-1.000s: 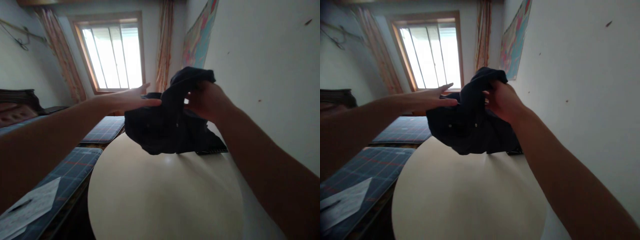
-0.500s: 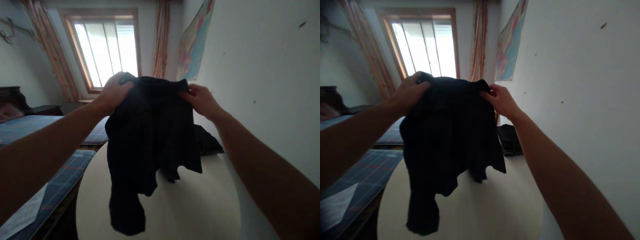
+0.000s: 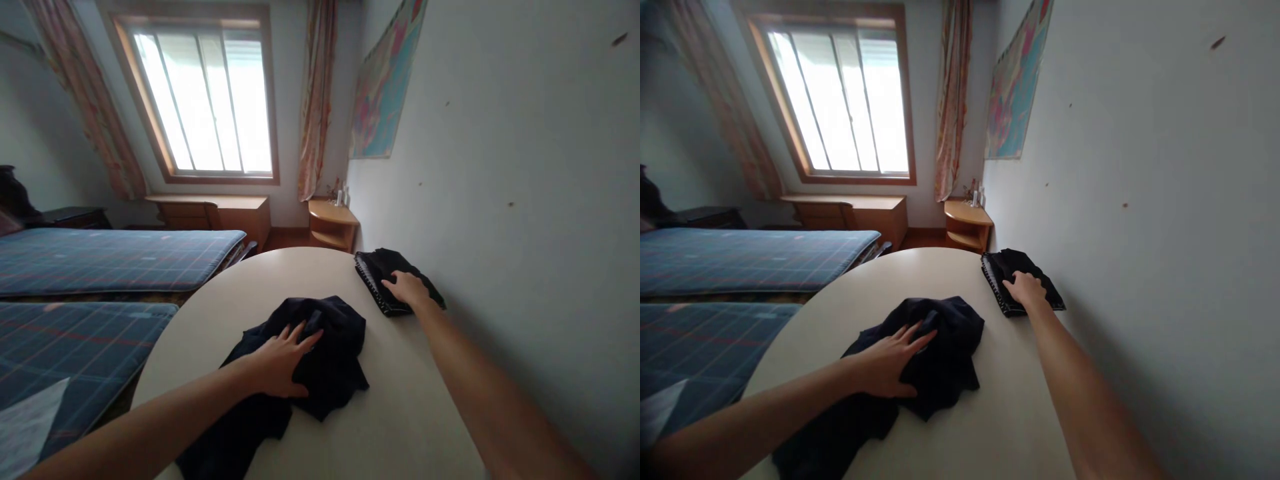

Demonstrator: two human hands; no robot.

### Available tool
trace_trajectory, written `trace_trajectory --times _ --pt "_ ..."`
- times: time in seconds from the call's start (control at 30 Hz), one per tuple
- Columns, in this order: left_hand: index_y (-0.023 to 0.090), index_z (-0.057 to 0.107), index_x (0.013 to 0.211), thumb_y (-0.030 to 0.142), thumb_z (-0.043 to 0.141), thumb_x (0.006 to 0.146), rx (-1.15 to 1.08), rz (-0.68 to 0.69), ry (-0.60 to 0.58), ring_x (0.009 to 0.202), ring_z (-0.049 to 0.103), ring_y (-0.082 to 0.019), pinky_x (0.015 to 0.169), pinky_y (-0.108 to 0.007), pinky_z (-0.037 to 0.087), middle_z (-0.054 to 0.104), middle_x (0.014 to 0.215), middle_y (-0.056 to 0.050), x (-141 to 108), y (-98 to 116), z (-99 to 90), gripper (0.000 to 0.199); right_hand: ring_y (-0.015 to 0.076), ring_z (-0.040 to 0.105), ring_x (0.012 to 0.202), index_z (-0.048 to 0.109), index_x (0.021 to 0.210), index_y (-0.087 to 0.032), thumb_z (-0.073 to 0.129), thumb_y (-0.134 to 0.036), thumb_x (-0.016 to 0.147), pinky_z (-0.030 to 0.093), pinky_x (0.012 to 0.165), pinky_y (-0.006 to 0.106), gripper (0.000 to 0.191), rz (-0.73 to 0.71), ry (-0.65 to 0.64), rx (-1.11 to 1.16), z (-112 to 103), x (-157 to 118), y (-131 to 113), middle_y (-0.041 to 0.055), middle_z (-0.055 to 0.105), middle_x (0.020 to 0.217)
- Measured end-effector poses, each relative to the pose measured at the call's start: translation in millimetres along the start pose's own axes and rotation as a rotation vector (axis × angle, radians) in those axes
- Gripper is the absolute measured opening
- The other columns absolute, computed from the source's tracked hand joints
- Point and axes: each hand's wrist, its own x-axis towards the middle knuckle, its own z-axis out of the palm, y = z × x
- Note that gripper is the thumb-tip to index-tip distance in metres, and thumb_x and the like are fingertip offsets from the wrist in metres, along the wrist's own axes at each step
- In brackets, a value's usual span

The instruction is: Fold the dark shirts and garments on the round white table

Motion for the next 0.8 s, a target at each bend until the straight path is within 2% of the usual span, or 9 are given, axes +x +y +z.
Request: trace_trajectory --times 0.1,0.13,0.27,0.4,0.5,0.6,0.7,0.73,0.8 --pt "0.042 0.05 0.144 0.032 0.067 0.064 0.121 0.054 -0.209 0.115 0.064 -0.039 0.094 -0.052 0.051 0.063 0.135 -0.007 2 -3 7.3 0.082 0.0313 0.065 0.11 0.063 0.128 -0.016 0.045 -0.037 0.098 0.049 0.09 0.04 0.04 -0.021 0.022 0.044 -7 1 0 0.0203 0.068 0.118" --pt "0.042 0.052 0.143 0.029 0.063 0.067 0.126 0.058 -0.202 0.111 0.066 -0.038 0.093 -0.05 0.051 0.066 0.129 -0.007 5 -3 3.8 0.077 0.031 0.066 0.108 0.061 0.128 -0.015 0.042 -0.035 0.099 0.049 0.088 0.039 0.04 -0.022 0.033 0.05 -13 2 0 0.0202 0.069 0.116" --pt "0.035 0.062 0.13 0.028 0.055 0.077 0.011 0.014 0.006 0.103 0.069 -0.036 0.092 -0.047 0.052 0.072 0.111 -0.005 20 5 -31.2 0.054 0.0315 0.066 0.106 0.055 0.131 -0.015 0.034 -0.03 0.101 0.047 0.086 0.039 0.04 -0.028 0.147 0.09 -50 2 5 0.0214 0.068 0.117" --pt "0.026 0.058 0.13 0.034 0.055 0.081 -0.146 -0.001 0.24 0.117 0.062 -0.03 0.105 -0.044 0.046 0.067 0.126 -0.004 32 17 -77.7 0.049 0.0309 0.064 0.105 0.058 0.122 -0.016 0.04 -0.025 0.1 0.045 0.087 0.038 0.03 -0.088 0.468 0.293 -106 0 13 0.0198 0.068 0.114" --pt "0.023 0.057 0.129 0.045 0.055 0.086 -0.228 -0.033 0.3 0.114 0.063 -0.028 0.102 -0.042 0.048 0.066 0.126 -0.006 38 25 -96.7 0.049 0.0269 0.062 0.106 0.059 0.112 -0.019 0.046 -0.019 0.097 0.043 0.089 0.035 0.02 -0.149 0.723 0.502 -156 -8 10 0.0182 0.067 0.115" --pt "0.023 0.055 0.133 0.049 0.058 0.086 -0.137 -0.065 0.266 0.116 0.062 -0.03 0.104 -0.044 0.047 0.065 0.129 -0.008 39 29 -90.9 0.054 0.0229 0.06 0.103 0.058 0.105 -0.021 0.048 -0.017 0.097 0.041 0.09 0.034 0.014 -0.272 0.902 0.653 -206 -22 -6 0.016 0.067 0.112" --pt "0.026 0.052 0.141 0.058 0.062 0.083 0.018 -0.087 0.122 0.131 0.053 -0.038 0.111 -0.053 0.039 0.049 0.149 -0.014 37 36 -71.6 0.067 0.0181 0.058 0.101 0.056 0.104 -0.021 0.046 -0.013 0.097 0.04 0.093 0.031 0.015 -0.39 1.057 0.748 -248 -39 -29 0.0126 0.066 0.111" --pt "0.028 0.047 0.146 0.061 0.064 0.081 0.048 -0.078 0.116 0.137 0.045 -0.041 0.112 -0.056 0.036 0.038 0.157 -0.015 37 41 -66.0 0.075 0.0163 0.057 0.101 0.057 0.104 -0.02 0.047 -0.012 0.097 0.04 0.094 0.029 0.015 -0.459 1.061 0.762 -259 -44 -37 0.011 0.066 0.11" --pt "0.03 0.025 0.158 0.064 0.067 0.079 0.019 -0.013 0.186 0.146 0.031 -0.042 0.114 -0.059 0.032 0.018 0.165 -0.015 39 56 -59.7 0.095 0.0134 0.057 0.099 0.058 0.105 -0.02 0.048 -0.013 0.097 0.041 0.094 0.027 0.015 -0.588 0.998 0.805 -273 -56 -53 0.0075 0.067 0.109"
